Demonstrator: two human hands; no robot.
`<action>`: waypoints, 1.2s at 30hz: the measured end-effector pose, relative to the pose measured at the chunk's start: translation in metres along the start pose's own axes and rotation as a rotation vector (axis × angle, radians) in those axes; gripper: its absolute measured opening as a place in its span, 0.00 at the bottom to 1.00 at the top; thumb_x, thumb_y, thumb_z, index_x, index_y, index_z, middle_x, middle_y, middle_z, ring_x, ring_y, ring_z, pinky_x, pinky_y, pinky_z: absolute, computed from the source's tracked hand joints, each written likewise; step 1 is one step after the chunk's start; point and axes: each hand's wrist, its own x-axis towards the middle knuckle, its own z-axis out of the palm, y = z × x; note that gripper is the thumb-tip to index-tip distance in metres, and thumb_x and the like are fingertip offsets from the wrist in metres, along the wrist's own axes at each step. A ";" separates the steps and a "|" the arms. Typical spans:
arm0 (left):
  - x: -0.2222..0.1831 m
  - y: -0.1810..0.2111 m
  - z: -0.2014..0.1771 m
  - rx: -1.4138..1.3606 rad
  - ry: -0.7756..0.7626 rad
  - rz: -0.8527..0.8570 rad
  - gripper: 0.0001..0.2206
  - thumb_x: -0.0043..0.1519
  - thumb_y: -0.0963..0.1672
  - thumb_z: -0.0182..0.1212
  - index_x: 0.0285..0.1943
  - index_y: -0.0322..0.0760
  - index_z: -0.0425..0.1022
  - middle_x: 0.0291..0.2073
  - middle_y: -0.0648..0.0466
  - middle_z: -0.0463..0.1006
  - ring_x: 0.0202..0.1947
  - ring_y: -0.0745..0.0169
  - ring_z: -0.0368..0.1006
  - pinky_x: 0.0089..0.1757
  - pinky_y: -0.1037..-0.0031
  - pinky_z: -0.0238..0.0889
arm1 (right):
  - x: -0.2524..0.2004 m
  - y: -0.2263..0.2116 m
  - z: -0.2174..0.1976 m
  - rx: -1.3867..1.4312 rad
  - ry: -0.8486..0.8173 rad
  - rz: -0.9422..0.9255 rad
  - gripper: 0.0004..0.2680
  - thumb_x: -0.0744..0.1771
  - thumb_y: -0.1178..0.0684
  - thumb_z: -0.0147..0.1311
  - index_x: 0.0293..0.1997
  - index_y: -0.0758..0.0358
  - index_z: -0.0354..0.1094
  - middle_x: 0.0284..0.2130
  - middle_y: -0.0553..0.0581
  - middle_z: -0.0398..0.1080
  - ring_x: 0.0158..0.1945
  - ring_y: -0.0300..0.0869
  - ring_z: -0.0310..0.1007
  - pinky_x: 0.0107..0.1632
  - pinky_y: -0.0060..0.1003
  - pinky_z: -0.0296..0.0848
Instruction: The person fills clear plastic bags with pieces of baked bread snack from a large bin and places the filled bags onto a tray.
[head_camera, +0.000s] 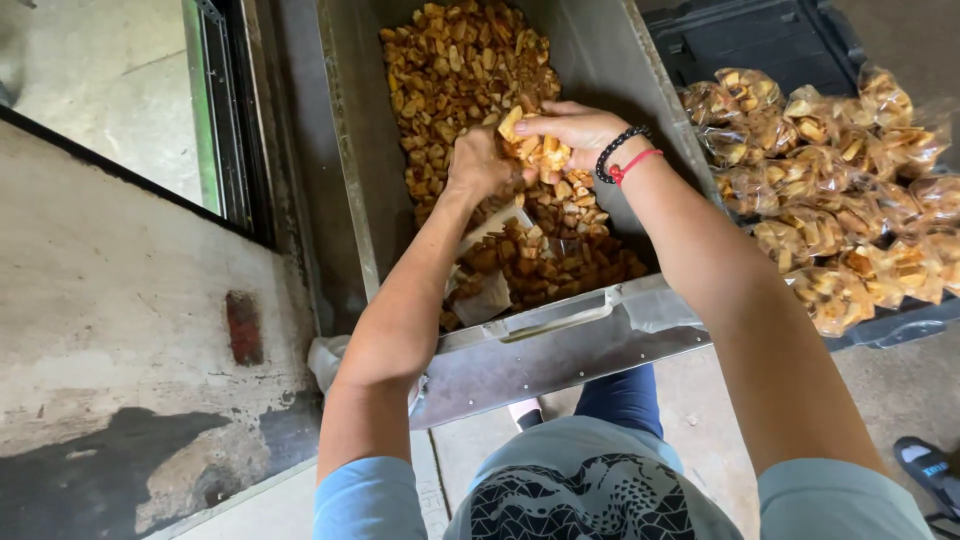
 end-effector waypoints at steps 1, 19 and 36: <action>0.000 0.001 0.001 0.078 0.033 -0.005 0.21 0.46 0.41 0.73 0.50 0.33 0.79 0.41 0.41 0.82 0.42 0.48 0.80 0.43 0.63 0.73 | -0.001 0.000 0.001 -0.044 0.000 0.017 0.41 0.64 0.50 0.66 0.77 0.67 0.27 0.54 0.68 0.72 0.37 0.50 0.80 0.26 0.42 0.72; -0.007 0.006 -0.008 -0.082 0.046 0.104 0.25 0.48 0.38 0.68 0.58 0.31 0.74 0.41 0.43 0.81 0.42 0.51 0.80 0.46 0.64 0.72 | -0.011 -0.011 0.010 -0.350 -0.011 -0.095 0.16 0.67 0.47 0.56 0.59 0.63 0.66 0.52 0.62 0.71 0.31 0.41 0.78 0.20 0.31 0.70; 0.003 0.002 0.014 0.014 0.039 0.235 0.26 0.49 0.33 0.64 0.59 0.28 0.70 0.55 0.37 0.73 0.50 0.42 0.76 0.51 0.63 0.74 | 0.006 -0.015 0.004 0.227 -0.079 -0.087 0.21 0.66 0.56 0.57 0.66 0.71 0.56 0.59 0.69 0.61 0.56 0.53 0.72 0.45 0.53 0.83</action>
